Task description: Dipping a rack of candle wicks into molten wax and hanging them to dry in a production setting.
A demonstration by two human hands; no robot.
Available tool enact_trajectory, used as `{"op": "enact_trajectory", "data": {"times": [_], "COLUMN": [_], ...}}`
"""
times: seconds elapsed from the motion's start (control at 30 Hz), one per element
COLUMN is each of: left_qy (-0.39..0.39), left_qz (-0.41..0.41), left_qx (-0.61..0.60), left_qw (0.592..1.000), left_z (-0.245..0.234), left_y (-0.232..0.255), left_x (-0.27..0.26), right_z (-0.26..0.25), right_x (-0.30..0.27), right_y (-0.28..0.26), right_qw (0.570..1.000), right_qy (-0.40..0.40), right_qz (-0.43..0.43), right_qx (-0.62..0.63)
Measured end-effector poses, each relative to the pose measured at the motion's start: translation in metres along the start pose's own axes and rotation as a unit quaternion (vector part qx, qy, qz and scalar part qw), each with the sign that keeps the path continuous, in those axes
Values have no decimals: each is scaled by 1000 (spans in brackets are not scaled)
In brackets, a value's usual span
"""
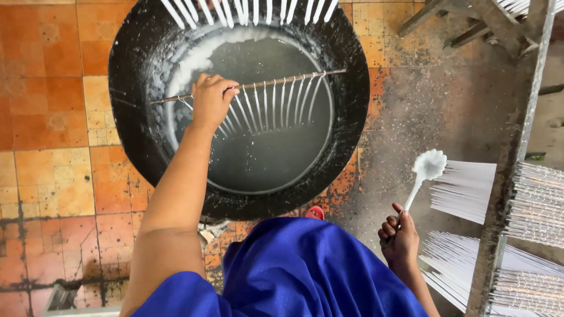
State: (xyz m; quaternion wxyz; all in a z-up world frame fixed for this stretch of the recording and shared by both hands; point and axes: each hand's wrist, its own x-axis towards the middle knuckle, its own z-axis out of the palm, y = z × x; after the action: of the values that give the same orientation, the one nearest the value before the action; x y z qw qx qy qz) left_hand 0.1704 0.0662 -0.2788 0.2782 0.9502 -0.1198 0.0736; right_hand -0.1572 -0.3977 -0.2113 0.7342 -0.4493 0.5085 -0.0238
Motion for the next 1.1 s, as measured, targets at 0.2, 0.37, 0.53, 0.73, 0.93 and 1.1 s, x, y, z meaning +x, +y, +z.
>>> {"op": "enact_trajectory", "data": {"times": [0.2, 0.37, 0.53, 0.73, 0.93, 1.1], "left_qy": [13, -3, -28, -28, -39, -19], "left_qz": [10, -10, -32, -65, -50, -17], "left_qx": [13, 7, 20, 6, 13, 26], "left_qw": [1000, 1000, 999, 997, 998, 999], "left_z": [65, 105, 132, 147, 116, 48], "left_y": [-49, -80, -103, -119, -88, -36], "left_x": [24, 35, 38, 44, 37, 30], "right_z": [10, 3, 1, 5, 1, 6], "right_x": [-22, -25, -31, -28, -33, -44], "right_y": [3, 12, 22, 29, 20, -10], "right_qw": [998, 997, 995, 997, 999, 989], "right_qy": [67, 82, 93, 82, 29, -103], "right_qz": [14, 10, 10, 3, -35, -106], "right_qx": [-1, -13, -21, -13, 1, 23]}}
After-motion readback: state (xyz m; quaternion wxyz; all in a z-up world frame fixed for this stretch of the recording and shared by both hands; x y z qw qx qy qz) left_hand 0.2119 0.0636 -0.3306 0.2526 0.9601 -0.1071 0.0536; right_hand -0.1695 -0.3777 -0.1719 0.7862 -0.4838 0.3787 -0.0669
